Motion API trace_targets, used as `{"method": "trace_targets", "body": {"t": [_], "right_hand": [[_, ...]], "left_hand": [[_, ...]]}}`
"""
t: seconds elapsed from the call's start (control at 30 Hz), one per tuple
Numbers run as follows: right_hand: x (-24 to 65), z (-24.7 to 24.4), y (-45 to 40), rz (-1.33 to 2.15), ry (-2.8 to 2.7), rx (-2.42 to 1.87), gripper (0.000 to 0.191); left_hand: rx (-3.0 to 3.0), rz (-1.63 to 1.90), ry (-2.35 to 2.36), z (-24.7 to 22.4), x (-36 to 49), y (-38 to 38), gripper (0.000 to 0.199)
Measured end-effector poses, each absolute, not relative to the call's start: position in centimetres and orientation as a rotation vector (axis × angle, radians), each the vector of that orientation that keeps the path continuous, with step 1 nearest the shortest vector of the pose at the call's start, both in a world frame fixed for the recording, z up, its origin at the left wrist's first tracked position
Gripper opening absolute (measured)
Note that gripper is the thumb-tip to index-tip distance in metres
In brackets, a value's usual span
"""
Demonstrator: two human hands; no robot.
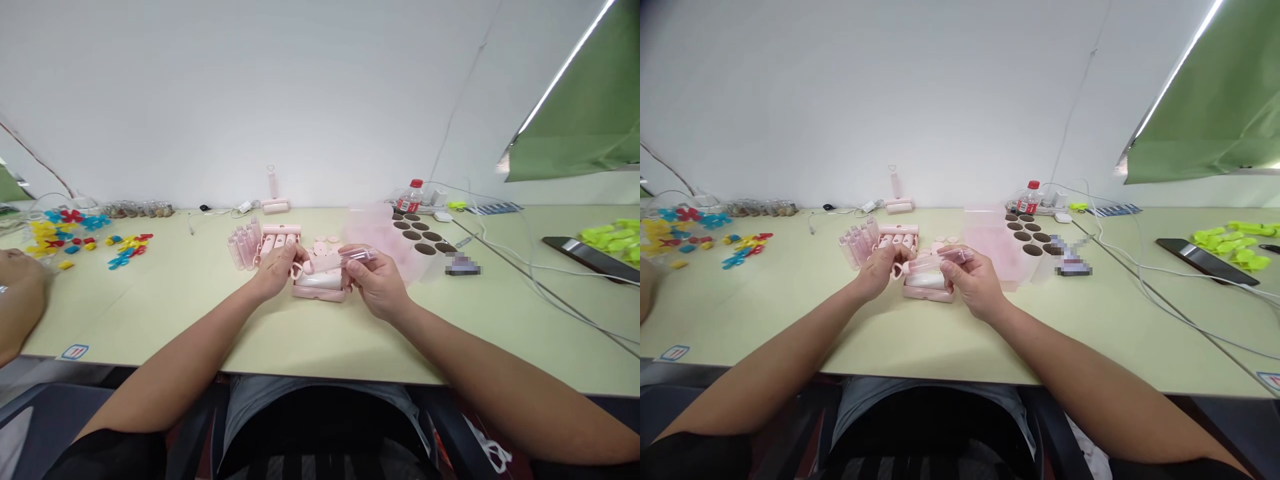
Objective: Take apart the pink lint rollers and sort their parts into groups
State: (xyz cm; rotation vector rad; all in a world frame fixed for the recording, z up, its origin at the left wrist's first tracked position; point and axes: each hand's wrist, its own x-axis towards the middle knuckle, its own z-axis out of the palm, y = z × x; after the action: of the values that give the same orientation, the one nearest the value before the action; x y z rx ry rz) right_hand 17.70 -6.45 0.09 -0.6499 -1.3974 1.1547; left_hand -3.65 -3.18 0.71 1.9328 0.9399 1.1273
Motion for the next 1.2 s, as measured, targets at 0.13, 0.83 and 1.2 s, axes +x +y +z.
{"method": "trace_targets", "body": {"t": [0.13, 0.83, 1.2], "right_hand": [[17.5, -0.5, -6.6, 1.115, -1.472, -0.582, 0.035], [17.1, -1.5, -7.3, 0.936, -1.918, -0.669, 0.039], [17.0, -1.5, -8.0, 1.324, -1.909, -0.736, 0.034]], "left_hand": [[2.326, 1.037, 1.046, 0.4, -4.1, -2.7, 0.046], [2.541, 0.183, 1.195, 0.8, -3.4, -4.0, 0.049], [1.784, 0.666, 1.112, 1.6, -4.7, -2.6, 0.052]]}}
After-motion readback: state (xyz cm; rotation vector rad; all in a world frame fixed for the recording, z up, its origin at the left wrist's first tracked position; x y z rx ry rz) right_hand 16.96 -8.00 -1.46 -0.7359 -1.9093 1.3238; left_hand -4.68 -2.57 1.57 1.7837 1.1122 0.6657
